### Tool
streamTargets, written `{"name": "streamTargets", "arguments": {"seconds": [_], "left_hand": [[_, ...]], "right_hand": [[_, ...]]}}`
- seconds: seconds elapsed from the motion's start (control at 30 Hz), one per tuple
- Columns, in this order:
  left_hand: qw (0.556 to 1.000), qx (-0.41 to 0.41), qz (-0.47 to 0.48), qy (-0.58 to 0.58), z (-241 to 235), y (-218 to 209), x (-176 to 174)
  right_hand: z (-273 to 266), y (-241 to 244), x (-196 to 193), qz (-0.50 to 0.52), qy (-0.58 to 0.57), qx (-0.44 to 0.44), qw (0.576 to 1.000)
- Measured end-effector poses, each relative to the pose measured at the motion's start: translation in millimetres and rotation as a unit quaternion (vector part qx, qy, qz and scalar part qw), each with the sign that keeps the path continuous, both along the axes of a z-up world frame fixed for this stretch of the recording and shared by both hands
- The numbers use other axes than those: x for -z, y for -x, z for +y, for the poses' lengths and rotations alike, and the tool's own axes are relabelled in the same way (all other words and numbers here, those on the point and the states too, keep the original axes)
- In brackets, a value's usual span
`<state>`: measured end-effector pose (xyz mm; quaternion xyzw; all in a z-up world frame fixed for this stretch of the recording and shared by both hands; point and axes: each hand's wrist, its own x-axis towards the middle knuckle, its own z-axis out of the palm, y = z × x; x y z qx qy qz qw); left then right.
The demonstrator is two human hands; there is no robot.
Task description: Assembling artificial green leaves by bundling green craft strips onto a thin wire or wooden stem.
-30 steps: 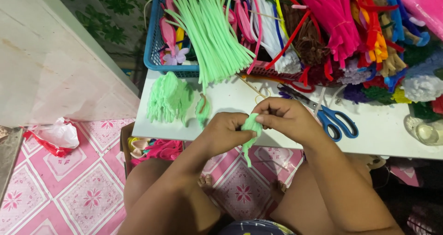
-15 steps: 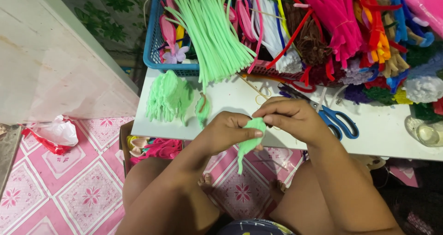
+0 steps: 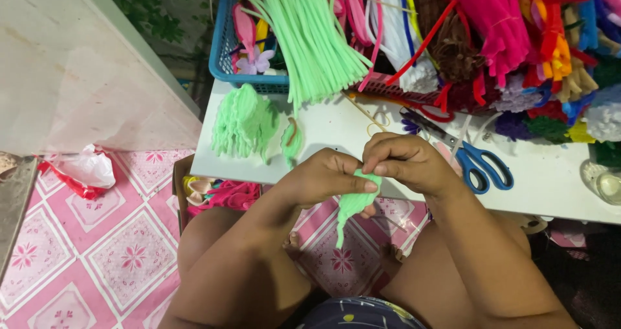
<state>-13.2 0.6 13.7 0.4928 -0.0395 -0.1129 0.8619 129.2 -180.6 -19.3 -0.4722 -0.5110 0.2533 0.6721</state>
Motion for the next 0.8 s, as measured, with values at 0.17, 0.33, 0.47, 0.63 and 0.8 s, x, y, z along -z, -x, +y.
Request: {"name": "streamTargets", "arguments": {"seconds": [0.17, 0.33, 0.47, 0.63, 0.8], "left_hand": [[0.996, -0.068, -0.025, -0.049, 4, -10, 3], [0.966, -0.226, -0.082, -0.095, 14, -27, 27], [0.949, -0.284, -0.101, -0.095, 6, -21, -1], [0.951, -0.28, -0.061, -0.12, 9, -23, 13], [0.926, -0.305, -0.083, -0.205, 8, -17, 6]], "right_hand": [[4, 2, -2, 0.007, 0.016, 0.073, 0.997], [7, 6, 11, 0.077, 0.049, 0.145, 0.985], [10, 19, 21, 0.124, 0.071, 0.112, 0.983], [15, 24, 15, 0.115, 0.055, 0.166, 0.978], [16, 18, 27, 0.078, 0.055, 0.227, 0.969]]}}
